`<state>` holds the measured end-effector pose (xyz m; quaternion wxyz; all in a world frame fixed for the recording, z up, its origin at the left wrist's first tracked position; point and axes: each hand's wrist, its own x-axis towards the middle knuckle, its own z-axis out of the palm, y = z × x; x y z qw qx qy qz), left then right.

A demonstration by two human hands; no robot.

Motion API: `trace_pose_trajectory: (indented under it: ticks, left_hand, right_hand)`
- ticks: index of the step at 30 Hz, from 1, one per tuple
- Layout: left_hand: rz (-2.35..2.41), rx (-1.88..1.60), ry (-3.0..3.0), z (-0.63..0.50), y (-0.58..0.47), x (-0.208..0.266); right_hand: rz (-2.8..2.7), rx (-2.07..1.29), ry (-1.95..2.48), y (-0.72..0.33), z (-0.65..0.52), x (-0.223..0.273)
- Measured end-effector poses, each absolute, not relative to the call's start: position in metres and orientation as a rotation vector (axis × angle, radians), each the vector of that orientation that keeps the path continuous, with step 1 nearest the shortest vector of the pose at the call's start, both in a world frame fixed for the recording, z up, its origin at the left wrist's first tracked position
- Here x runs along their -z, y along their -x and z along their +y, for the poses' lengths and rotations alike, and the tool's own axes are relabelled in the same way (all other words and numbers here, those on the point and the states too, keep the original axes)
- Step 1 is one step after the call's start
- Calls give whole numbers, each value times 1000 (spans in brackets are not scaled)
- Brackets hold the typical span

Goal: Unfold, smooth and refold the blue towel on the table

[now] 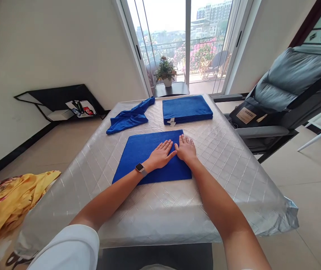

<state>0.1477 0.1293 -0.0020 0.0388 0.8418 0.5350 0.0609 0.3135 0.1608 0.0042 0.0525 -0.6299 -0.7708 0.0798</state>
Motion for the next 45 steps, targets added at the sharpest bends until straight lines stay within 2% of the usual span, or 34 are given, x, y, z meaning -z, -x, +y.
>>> trace_pose_trajectory:
  ticks: [12,24,30,37,45]
  left_hand:
    - [2140,-70,-2250,106,9,8]
    - [2103,-130,-2163,104,10,6]
    - [2101,-152,-2177,103,9,5]
    - [2113,-204,-2235,102,11,12]
    - [2156,-260,-2300,97,16,9]
  right_hand:
    - [-2312,-262,1948,-311,161,-5]
    - [-2330,-160,1992,-310,162,-4]
    - [-2304,199,1857,-304,138,-16]
    - [-2397,-120,1988,-312,94,-7]
    - [-2397,-238,2014,-316,91,-2]
